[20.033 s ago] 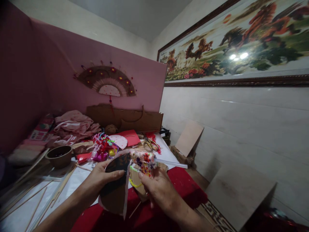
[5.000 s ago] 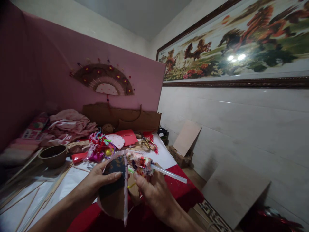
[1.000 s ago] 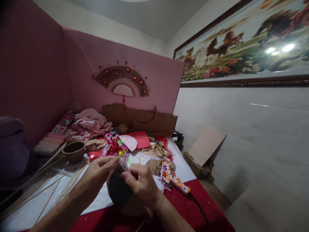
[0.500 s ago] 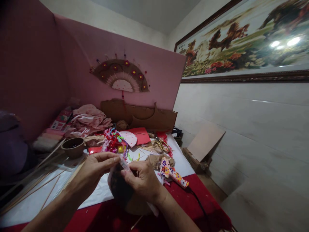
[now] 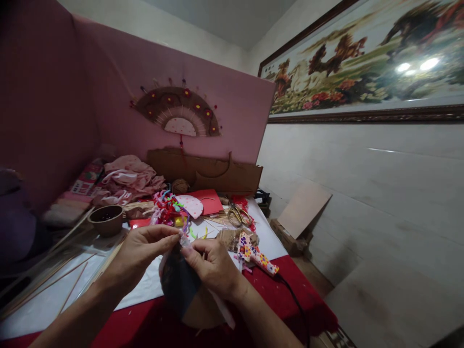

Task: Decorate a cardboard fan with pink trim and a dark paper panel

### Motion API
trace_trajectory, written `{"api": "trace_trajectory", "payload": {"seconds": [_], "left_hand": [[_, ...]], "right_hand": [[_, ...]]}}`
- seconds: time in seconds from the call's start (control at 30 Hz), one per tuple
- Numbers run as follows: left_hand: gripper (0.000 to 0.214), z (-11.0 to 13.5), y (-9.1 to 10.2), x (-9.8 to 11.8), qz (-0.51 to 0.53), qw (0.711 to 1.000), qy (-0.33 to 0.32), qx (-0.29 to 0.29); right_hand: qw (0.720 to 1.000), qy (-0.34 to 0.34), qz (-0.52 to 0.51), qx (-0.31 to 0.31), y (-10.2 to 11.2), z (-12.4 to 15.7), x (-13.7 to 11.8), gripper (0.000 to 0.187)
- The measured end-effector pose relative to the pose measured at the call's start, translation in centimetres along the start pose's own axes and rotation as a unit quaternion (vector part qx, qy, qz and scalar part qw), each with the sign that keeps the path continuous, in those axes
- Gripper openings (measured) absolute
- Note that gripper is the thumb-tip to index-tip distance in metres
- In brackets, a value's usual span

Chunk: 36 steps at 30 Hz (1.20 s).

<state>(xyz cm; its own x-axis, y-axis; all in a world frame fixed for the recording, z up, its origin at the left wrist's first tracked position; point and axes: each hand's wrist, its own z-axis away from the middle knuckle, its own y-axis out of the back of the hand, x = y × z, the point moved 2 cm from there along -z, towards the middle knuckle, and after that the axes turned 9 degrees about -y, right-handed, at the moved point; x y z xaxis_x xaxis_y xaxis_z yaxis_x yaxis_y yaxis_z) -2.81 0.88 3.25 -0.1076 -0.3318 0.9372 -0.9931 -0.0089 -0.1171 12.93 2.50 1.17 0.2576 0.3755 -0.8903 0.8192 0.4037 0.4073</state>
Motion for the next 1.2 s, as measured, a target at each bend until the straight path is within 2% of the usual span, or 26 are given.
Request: {"api": "trace_trajectory", "payload": {"seconds": [0.13, 0.33, 0.43, 0.53, 0.77, 0.93, 1.0, 1.07, 1.1, 1.13, 1.2], "left_hand": [[0.013, 0.0, 0.2, -0.4, -0.043, 0.998, -0.036, -0.021], [0.013, 0.2, 0.3, -0.5, -0.181, 0.972, -0.149, -0.019], [0.015, 0.3, 0.2, -0.2, -0.248, 0.944, -0.219, -0.015], [0.019, 0.4, 0.1, -0.1, -0.294, 0.915, -0.275, -0.037], [0.024, 0.6, -0.3, 0.0, -0.349, 0.865, -0.348, -0.093], [0.025, 0.8, -0.7, 0.0, -0.415, 0.791, -0.437, -0.105], [0.027, 0.9, -0.8, -0.1, -0.43, 0.77, -0.459, -0.109], [0.026, 1.0, -0.9, -0.1, -0.423, 0.774, -0.462, -0.097], [0.024, 1.0, -0.9, -0.1, -0.409, 0.787, -0.455, -0.084], [0.022, 1.1, -0.8, 0.0, -0.387, 0.81, -0.437, -0.065], [0.021, 1.0, -0.6, 0.0, -0.323, 0.874, -0.362, -0.03]], "right_hand": [[0.999, -0.022, -0.028, 0.008, -0.3, 0.0, 0.3, 0.036], [0.998, -0.03, -0.042, 0.04, -0.6, -0.2, 0.1, 0.032], [0.997, -0.033, -0.04, 0.051, -0.6, -0.3, -0.1, 0.03], [0.998, -0.024, -0.017, 0.064, -0.6, -0.4, -0.4, 0.03], [0.996, -0.011, 0.023, 0.083, -0.4, -0.3, -0.5, 0.028], [0.995, -0.006, 0.029, 0.096, -0.5, -0.3, -0.3, 0.028], [0.994, -0.002, 0.026, 0.104, -0.5, -0.3, -0.3, 0.028], [0.994, 0.004, 0.022, 0.108, -0.5, -0.2, -0.4, 0.027], [0.994, 0.007, 0.019, 0.108, -0.5, -0.2, -0.5, 0.027], [0.994, 0.01, 0.016, 0.107, -0.5, -0.2, -0.6, 0.026], [0.994, 0.014, 0.014, 0.109, -0.4, -0.1, -0.6, 0.025]]}}
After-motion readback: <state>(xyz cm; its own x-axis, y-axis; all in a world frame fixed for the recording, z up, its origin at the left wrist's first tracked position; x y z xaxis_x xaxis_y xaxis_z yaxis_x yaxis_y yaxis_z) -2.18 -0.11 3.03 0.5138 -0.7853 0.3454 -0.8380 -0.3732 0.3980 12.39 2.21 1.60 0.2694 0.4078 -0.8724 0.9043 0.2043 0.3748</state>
